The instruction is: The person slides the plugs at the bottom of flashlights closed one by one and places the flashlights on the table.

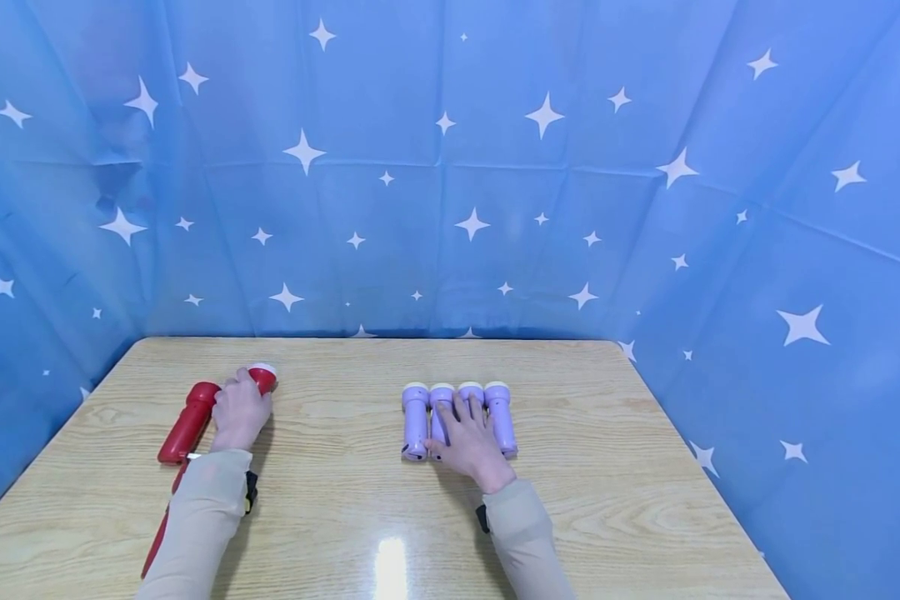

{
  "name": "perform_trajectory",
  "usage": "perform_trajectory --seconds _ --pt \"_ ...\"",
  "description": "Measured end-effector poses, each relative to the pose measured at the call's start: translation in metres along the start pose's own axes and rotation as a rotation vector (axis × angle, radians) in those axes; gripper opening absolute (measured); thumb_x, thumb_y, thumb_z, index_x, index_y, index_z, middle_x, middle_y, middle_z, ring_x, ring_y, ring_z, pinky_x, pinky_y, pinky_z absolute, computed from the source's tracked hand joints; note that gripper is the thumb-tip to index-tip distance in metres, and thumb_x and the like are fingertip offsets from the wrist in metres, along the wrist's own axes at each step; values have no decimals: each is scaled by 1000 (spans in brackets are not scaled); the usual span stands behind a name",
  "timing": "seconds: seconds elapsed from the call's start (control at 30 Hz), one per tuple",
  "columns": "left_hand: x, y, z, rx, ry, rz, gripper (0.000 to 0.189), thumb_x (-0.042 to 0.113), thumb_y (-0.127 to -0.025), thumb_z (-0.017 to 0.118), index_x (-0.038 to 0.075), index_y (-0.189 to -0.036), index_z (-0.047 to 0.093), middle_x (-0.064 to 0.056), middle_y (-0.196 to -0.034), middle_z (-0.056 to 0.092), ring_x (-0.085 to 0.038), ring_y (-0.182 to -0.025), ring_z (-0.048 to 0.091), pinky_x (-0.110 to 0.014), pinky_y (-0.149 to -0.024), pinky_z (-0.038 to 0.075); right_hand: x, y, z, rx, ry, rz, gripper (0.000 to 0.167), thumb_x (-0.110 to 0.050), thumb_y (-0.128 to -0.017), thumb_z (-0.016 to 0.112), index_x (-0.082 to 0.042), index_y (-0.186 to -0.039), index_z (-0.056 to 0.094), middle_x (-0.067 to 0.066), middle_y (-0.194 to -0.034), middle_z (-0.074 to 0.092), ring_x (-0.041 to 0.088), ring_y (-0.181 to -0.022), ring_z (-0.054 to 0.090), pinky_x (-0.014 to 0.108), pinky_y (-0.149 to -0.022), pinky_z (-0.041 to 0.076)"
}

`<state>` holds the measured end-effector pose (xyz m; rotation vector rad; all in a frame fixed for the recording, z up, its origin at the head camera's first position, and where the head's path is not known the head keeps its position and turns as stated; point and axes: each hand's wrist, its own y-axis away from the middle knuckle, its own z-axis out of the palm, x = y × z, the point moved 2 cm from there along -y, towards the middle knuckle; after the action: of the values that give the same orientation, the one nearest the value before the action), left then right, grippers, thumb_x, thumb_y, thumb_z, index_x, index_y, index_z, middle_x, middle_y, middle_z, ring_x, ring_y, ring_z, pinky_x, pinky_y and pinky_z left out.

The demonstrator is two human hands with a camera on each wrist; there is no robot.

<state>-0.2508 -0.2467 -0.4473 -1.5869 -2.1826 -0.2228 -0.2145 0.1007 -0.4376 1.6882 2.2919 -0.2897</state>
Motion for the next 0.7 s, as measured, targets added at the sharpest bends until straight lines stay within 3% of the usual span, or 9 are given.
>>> perform_trajectory --seconds 0.27,0.47,0.7 --pt "-1 0 1 -62 3 -29 42 10 -86 53 -19 -114 38 -41 -98 52 -50 -81 55 -55 -65 51 0 0 0 -5 -7 -3 65 -41 -91 58 -11 -145 38 21 -156 23 46 -145 13 68 -110 16" --pt "-2 -1 3 -72 40 -57 40 7 -85 50 -18 -115 38 -40 -99 51 -52 -85 56 -56 -67 51 1 0 0 -5 -8 -2 65 -41 -91 58 -10 -145 38 21 -156 23 46 -145 12 67 -111 15" --pt "-3 0 3 -62 47 -40 40 7 -85 50 -19 -115 39 -39 -96 52 -47 -77 57 -53 -62 52 1 0 0 12 1 -18 64 -40 -91 59 -10 -144 39 22 -155 24 47 -144 14 65 -112 15"
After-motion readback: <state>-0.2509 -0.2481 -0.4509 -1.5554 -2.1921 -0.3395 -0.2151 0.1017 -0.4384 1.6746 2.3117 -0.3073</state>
